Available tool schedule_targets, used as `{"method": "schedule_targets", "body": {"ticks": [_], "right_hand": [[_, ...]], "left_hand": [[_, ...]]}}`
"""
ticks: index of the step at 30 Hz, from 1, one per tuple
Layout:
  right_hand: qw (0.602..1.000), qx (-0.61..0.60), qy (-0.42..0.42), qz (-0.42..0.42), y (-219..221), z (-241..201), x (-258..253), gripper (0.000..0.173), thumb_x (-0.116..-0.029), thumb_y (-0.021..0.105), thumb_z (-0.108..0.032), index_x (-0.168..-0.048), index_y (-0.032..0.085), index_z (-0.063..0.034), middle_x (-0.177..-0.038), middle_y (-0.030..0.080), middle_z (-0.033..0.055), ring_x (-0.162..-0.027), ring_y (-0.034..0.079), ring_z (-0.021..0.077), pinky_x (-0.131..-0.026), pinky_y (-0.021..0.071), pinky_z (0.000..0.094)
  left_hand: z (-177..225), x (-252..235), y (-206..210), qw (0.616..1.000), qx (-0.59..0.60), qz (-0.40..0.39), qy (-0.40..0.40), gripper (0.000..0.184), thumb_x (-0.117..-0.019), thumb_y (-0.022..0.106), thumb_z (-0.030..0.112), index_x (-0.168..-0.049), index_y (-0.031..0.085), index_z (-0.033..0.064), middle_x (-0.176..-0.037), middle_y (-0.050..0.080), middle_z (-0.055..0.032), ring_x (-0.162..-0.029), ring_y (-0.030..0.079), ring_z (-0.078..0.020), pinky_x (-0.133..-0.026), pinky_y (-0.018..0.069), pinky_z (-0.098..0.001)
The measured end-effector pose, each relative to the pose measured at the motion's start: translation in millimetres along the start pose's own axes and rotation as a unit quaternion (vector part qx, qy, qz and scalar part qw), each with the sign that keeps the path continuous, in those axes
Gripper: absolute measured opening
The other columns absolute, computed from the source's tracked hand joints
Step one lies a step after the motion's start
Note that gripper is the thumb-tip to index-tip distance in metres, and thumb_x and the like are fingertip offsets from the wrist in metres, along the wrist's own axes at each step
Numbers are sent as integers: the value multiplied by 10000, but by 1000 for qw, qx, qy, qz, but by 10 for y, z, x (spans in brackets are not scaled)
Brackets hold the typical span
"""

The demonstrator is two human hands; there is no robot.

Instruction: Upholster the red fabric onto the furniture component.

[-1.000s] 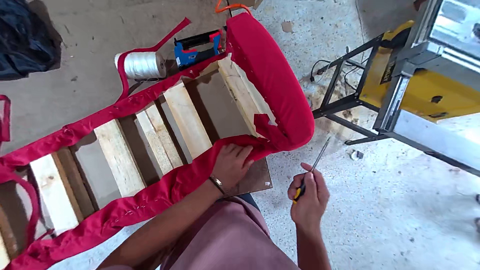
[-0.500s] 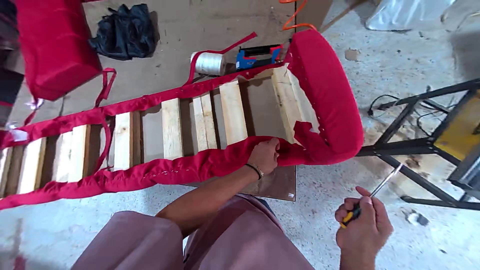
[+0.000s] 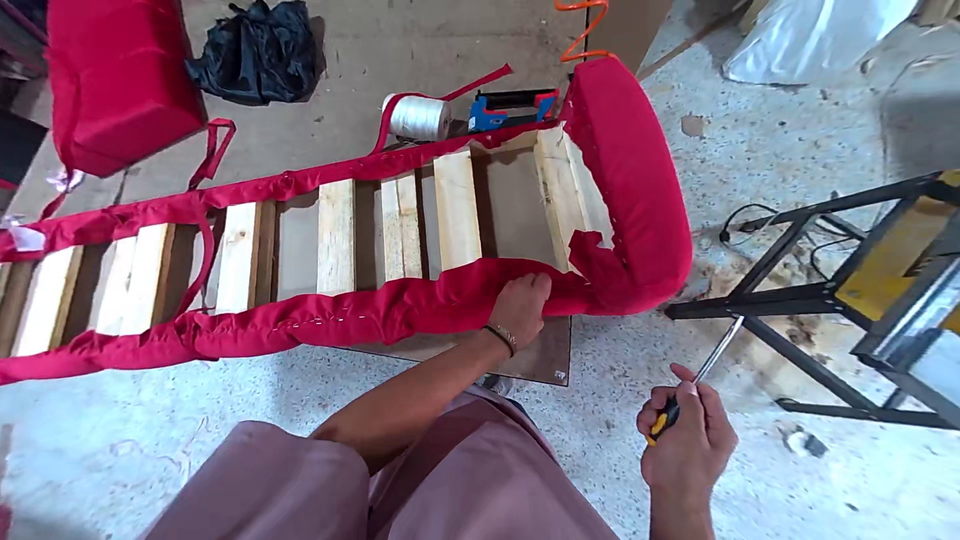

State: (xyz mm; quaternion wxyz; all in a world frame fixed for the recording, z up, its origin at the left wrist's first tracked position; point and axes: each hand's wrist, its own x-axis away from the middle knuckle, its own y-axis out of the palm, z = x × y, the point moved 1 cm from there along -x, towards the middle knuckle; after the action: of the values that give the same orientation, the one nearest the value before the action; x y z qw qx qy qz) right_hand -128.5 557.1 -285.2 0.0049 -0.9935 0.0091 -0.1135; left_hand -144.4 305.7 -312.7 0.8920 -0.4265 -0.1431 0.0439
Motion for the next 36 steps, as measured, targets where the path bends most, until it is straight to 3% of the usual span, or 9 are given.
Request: {"method": "schedule_targets", "body": {"ticks": [4, 8, 12, 15, 17, 19, 23, 27, 36], "right_hand": [[1000, -7, -14, 15, -148, -15, 67, 359, -1089, 317, -157, -1309, 543, 12, -654, 567, -42, -422, 505, 53, -367, 446, 193], [999, -11, -39, -33, -212, -103, 184, 430, -1051, 293, -133, -1418, 445, 28, -733, 594, -50, -459, 518, 53, -388, 451, 190], [979, 105, -64, -162, 160, -210, 381, 407, -1049, 432, -148, -1398, 432, 60, -844, 645, -15, -547, 556, 37, -451, 487, 205], [935, 243, -81, -245, 612, -55, 520, 437, -1036, 499, -217, -1395, 575, 22, -870, 704, 46, -578, 612, 87, -500, 547, 281], [905, 317, -99, -264, 931, 57, 571, 419, -1024, 522, -246, -1368, 632, -33, -836, 719, 35, -604, 647, 101, -550, 579, 319], [890, 361, -115, -255, 1165, 129, 613, 399, -1017, 527, -274, -1336, 668, -80, -781, 698, 7, -601, 628, 90, -562, 562, 317], [869, 414, -135, -234, 1382, 128, 694, 377, -1011, 532, -304, -1276, 714, -107, -727, 676, -12, -563, 584, 68, -529, 525, 303], [828, 483, -143, -245, 1560, 81, 785, 354, -1005, 536, -304, -1249, 739, -147, -702, 673, -6, -542, 579, 94, -515, 523, 336], [756, 599, -92, -249, 1951, -102, 870, 381, -1033, 483, -323, -1300, 731, -212, -744, 696, 34, -608, 642, 182, -565, 560, 441]], "left_hand": [[55, 235, 157, 988, -13, 24, 154, 90, -942, 618, -18, -1005, 682, -8, -1032, 683, -192, -1054, 671, -348, -986, 532, -484], [349, 734, 158, 968, 20, -62, 244, 270, -1062, 552, 251, -1127, 705, 38, -965, 743, -127, -964, 728, -270, -923, 572, -453], [-402, 626, -583, 995, -44, 87, -26, 462, -1037, 583, 370, -1355, 622, 37, -1323, 654, -194, -1306, 575, -364, -1144, 417, -548], [-1151, 485, -902, 984, -58, 51, -160, 808, -945, 689, 531, -1539, 431, 49, -1350, 647, -206, -1343, 549, -404, -1216, 227, -677], [-1351, 451, -973, 986, -36, -9, -165, 780, -894, 758, 533, -1480, 493, 91, -1123, 726, -160, -1107, 677, -367, -1114, 368, -691], [-1424, 451, -1032, 992, -1, -31, -118, 496, -910, 779, 427, -1240, 678, 71, -957, 735, -140, -951, 701, -336, -1000, 477, -634], [-1542, 515, -982, 992, 64, -38, 101, 217, -997, 673, 228, -954, 760, 34, -965, 743, -116, -995, 694, -270, -974, 517, -494], [-1745, 413, -905, 994, 52, -10, 97, 264, -1029, 625, 277, -1009, 748, 44, -1029, 740, -114, -1043, 707, -273, -942, 562, -495], [-1955, 328, -809, 988, 123, 35, 86, 243, -1009, 661, 262, -923, 702, 39, -893, 690, -112, -806, 696, -267, -727, 583, -482]]}}
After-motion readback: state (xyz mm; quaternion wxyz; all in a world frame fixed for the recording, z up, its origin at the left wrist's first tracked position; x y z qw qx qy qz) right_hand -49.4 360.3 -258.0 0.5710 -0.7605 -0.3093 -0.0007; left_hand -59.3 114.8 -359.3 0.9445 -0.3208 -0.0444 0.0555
